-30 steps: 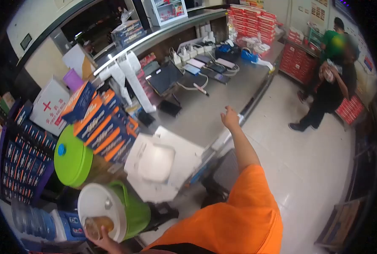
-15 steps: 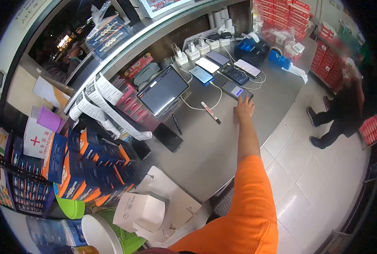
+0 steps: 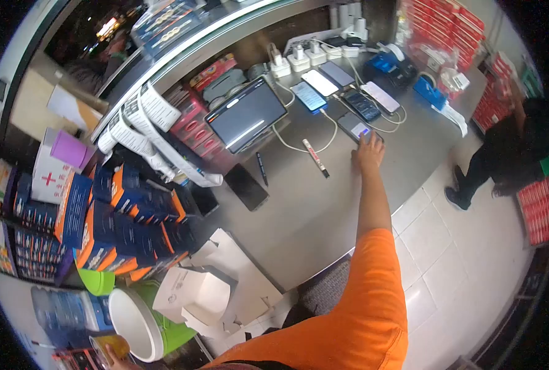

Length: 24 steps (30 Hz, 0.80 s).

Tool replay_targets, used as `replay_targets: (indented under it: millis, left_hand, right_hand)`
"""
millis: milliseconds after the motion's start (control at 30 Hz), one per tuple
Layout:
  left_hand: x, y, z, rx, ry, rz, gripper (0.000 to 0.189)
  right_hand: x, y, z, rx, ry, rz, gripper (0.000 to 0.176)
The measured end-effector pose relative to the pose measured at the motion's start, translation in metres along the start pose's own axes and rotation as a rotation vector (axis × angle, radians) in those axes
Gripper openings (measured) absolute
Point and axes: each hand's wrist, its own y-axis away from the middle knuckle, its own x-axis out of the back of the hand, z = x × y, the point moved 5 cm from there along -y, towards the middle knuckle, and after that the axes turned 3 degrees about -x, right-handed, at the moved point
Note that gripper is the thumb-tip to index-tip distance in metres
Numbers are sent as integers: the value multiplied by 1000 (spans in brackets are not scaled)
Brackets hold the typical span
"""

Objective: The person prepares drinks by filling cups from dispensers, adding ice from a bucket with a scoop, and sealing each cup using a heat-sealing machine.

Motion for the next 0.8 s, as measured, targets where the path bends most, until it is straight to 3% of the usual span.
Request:
replay_targets:
  millis: [267,800]
  left_hand:
    - [49,9,-22,63,-58,43,45]
    - [16,-34,-81,112,6,0,45]
  right_hand:
    - [9,1,-4,-23,5,-9,71]
    - [-6,-26,0,-64,-19,37,72]
